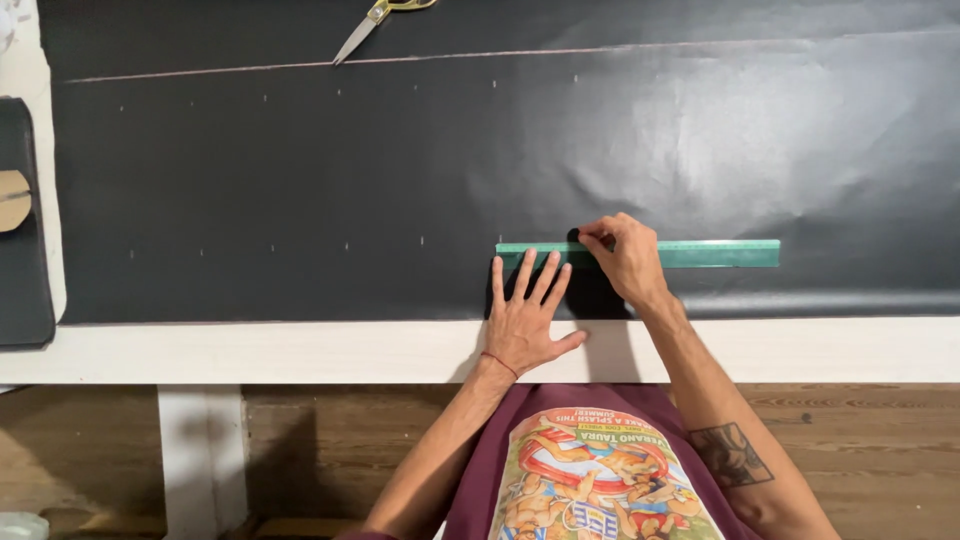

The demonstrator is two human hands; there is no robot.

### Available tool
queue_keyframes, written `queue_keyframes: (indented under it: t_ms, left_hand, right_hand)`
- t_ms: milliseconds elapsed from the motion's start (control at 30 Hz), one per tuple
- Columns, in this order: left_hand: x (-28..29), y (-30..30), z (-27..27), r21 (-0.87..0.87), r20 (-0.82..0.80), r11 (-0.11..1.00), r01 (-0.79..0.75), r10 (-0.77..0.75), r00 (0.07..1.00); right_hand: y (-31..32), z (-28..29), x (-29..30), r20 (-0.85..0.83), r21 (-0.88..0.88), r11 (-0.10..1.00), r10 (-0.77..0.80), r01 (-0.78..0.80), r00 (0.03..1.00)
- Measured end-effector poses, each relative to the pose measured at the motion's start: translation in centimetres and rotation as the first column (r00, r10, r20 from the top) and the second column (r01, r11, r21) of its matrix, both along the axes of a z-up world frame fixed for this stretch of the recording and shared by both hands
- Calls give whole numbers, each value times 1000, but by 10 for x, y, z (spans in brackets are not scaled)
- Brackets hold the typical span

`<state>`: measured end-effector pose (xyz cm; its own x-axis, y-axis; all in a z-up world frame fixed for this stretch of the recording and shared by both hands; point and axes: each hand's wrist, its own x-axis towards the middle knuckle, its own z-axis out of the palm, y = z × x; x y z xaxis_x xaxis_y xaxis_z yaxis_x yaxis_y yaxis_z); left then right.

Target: Marking measurements and drawing lines on a large sheet of black leather using a ruler and a marking tool

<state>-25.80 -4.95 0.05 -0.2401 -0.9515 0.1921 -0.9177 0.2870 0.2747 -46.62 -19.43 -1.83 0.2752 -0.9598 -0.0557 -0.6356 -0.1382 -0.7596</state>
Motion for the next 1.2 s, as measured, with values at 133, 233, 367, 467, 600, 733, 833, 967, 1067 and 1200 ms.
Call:
queue_keyframes:
  t_ms: [133, 233, 367, 467, 600, 733, 833, 967, 1067, 1200]
  left_hand:
    - [0, 1, 1, 19, 15, 1000, 3, -3, 1000]
    - [0, 0, 2, 30, 10, 1000, 0, 0, 1000]
    - [0, -1, 3, 35, 11, 999, 0, 0, 1000]
    - [-2, -1, 4, 41, 22, 999, -2, 1, 1000]
    - [-1, -1, 3, 55, 50, 998, -5, 2, 999]
    - [-2, -1, 1, 63, 57, 998, -6, 2, 998]
    - [-2, 0, 0, 68, 75, 998, -13, 8, 997]
    - [-2, -3, -2, 64, 66, 998, -9, 5, 998]
    - [-2, 2, 0, 77, 64, 997, -15, 10, 998]
    - [-1, -2, -1, 81, 75, 997, 9, -15, 997]
  right_hand:
    - [2, 11, 3, -68, 17, 999, 30, -29, 997]
    - [-1, 12, 2, -98, 9, 998, 62, -62, 993]
    - [-5, 10, 3, -205, -25, 992, 116, -124, 972]
    - [-2, 7, 1, -246, -16, 991, 122, -130, 962]
    - [-7, 4, 1, -243, 5, 990, 139, -142, 960]
    - [-3, -4, 0, -252, -24, 994, 97, -107, 963]
    - [-8, -10, -1, -256, 1, 991, 131, -136, 958]
    - [-10, -6, 1, -312, -29, 992, 105, -120, 944]
    - [-5, -2, 3, -328, -2, 993, 112, -119, 938]
    - [-11, -8, 4, -305, -19, 996, 75, -85, 949]
